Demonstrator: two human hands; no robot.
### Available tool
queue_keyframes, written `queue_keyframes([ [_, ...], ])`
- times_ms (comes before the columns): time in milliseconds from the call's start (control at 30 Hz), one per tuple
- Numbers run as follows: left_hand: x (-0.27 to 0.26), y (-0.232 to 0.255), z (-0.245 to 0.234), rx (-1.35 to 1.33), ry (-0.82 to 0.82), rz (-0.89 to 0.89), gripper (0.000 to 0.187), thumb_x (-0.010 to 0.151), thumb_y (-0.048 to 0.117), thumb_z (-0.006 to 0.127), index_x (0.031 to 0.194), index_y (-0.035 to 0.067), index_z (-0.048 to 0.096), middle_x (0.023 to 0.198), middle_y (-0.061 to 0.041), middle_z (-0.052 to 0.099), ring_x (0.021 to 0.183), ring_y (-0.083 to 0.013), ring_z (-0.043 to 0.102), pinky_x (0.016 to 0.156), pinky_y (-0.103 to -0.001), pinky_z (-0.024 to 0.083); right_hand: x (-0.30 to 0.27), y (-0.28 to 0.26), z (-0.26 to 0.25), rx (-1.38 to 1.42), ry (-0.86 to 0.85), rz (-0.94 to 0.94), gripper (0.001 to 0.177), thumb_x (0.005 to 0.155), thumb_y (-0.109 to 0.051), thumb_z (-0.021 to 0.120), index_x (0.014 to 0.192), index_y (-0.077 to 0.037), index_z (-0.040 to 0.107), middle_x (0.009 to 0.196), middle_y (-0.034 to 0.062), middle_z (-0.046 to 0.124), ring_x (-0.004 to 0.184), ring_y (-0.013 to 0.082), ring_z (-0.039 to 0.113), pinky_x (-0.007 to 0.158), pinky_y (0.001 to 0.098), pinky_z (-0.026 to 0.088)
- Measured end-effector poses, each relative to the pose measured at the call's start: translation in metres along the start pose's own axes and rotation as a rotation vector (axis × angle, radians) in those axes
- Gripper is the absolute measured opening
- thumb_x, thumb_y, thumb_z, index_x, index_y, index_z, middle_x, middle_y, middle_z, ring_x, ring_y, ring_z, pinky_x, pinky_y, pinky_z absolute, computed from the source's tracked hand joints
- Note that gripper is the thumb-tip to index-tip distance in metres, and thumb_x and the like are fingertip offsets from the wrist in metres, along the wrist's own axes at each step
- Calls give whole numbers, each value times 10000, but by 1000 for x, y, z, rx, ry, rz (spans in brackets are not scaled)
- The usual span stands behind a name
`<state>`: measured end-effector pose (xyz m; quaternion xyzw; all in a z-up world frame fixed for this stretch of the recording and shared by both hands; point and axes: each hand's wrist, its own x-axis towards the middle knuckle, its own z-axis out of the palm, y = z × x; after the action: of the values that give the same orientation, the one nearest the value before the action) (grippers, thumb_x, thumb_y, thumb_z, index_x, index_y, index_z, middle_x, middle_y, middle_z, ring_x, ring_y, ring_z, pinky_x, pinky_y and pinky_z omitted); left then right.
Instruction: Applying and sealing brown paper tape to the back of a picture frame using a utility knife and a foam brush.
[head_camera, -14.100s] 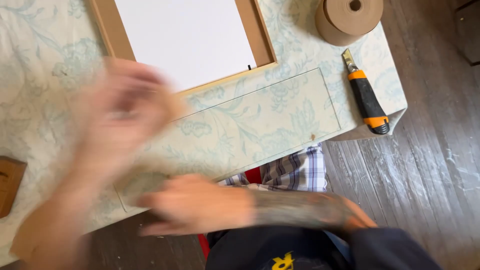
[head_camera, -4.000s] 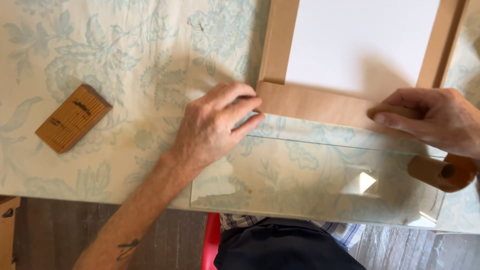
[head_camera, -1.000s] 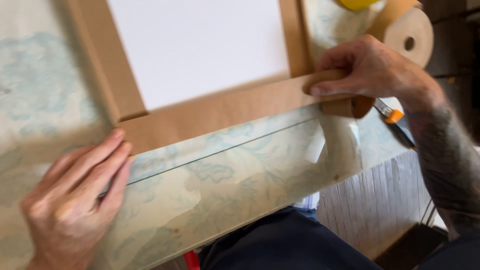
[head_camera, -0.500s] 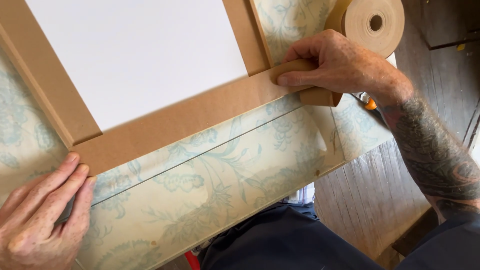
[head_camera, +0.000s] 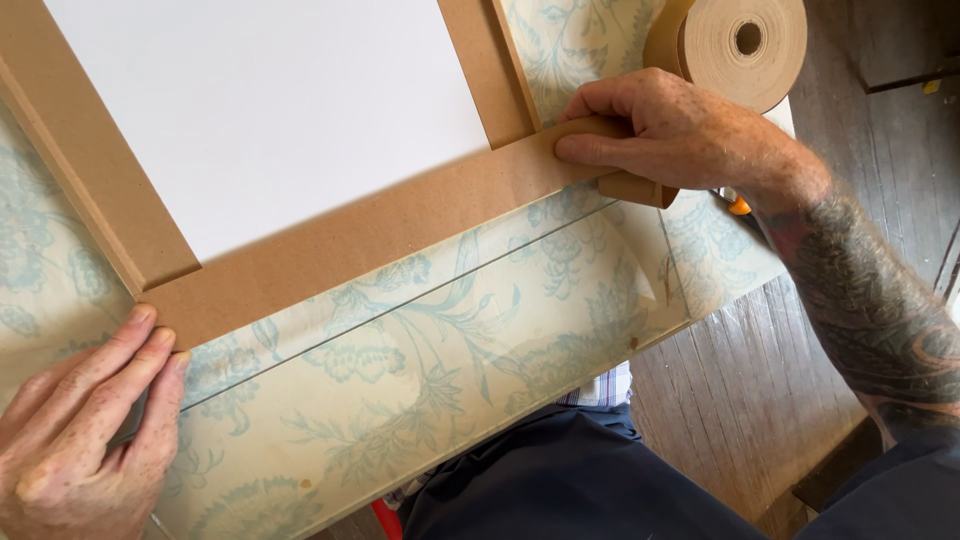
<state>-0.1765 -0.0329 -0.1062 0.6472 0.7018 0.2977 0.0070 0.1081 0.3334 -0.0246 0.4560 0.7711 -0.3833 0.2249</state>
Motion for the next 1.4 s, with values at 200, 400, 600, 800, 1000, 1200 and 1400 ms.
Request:
queue_keyframes([
  [200,-1,1,2,0,9,-3,117,1047,-185,845,1153,-201,800,1269,-363,781,1062,-400,754,963,-467,554,4,-1,-3,-131,-17,42,282,1012,-388,631,864,-153,678,672,-3,503,623,134,442,544,319,359],
  [400,-3,1,2,0,12,-7,105,1057,-197,846,1152,-209,802,1271,-372,782,1068,-415,757,964,-473,549,3,-7,-3,-167,-14,85,341,1006,-386,648,779,-132,628,645,9,483,597,143,431,533,325,361],
  [600,-6,-1,3,-6,9,-12,121,1059,-206,865,1164,-208,805,1296,-369,779,1075,-413,751,972,-481,554,13,-3,-3,-255,-6,25,333,980,-371,611,770,-116,645,655,28,519,635,169,460,600,363,373],
  [800,-11,-8,7,-29,27,-1,124,1068,-197,862,1177,-197,802,1302,-371,776,1073,-411,743,987,-476,538,17,-9,-4,-252,-6,63,242,902,-336,634,777,-131,671,669,15,529,629,165,517,523,348,465],
  [1000,-9,-7,6,-41,31,15,109,1060,-206,860,1151,-202,802,1284,-381,778,1045,-406,743,967,-472,535,28,5,-2,-325,6,9,278,891,-402,653,763,-157,683,651,5,524,645,172,488,614,356,411],
  [1200,-13,-10,8,-39,28,-1,111,1070,-199,857,1168,-195,805,1301,-375,778,1054,-405,738,993,-465,536,14,-16,-4,-197,-17,106,222,907,-314,655,798,-122,683,664,26,525,580,165,550,439,346,512],
  [1400,-14,-12,10,-49,44,6,122,1060,-214,866,1163,-201,802,1288,-386,774,1043,-415,734,987,-474,546,20,12,3,-236,39,-19,258,948,-373,674,812,-154,693,661,-4,567,626,153,508,562,349,411],
])
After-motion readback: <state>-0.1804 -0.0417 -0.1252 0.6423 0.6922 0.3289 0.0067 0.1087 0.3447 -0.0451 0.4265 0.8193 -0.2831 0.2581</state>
